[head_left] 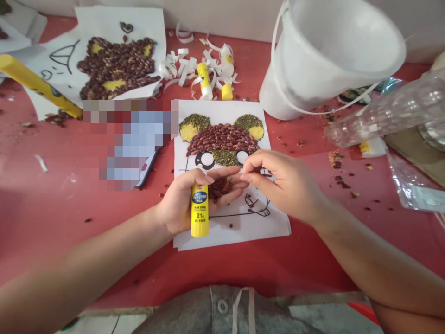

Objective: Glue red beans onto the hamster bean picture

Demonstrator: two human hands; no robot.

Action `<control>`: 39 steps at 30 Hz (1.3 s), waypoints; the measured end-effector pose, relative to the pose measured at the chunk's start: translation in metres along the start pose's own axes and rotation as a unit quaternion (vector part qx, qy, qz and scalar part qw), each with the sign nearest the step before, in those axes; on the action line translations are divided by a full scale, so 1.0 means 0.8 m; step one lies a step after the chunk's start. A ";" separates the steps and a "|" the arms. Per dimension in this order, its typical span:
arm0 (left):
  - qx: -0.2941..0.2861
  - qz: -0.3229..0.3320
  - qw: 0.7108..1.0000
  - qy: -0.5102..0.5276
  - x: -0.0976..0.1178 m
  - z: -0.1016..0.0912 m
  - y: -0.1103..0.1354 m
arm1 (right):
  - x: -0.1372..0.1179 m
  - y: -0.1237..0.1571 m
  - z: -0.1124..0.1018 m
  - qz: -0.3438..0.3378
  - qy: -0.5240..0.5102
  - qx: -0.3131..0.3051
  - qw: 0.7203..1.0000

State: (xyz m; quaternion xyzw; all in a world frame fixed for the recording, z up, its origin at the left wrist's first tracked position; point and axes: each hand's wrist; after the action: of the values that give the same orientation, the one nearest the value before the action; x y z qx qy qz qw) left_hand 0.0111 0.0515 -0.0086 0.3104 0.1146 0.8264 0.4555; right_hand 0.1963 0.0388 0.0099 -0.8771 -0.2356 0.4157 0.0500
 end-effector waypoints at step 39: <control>-0.047 0.002 0.996 0.072 0.002 -0.002 0.004 | -0.006 -0.006 0.005 -0.076 0.010 -0.041 0.996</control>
State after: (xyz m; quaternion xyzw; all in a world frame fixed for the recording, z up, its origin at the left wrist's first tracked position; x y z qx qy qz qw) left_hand 0.0073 0.0513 -0.0078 0.2286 0.1073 0.8521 0.4583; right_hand 0.1891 0.0405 0.0119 -0.8620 -0.3183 0.3916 0.0479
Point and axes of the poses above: each hand's wrist, its own y-axis away from the middle knuckle, its own z-axis out of the palm, x = y × z, and after that the axes turned 5 degrees about -y, right-handed
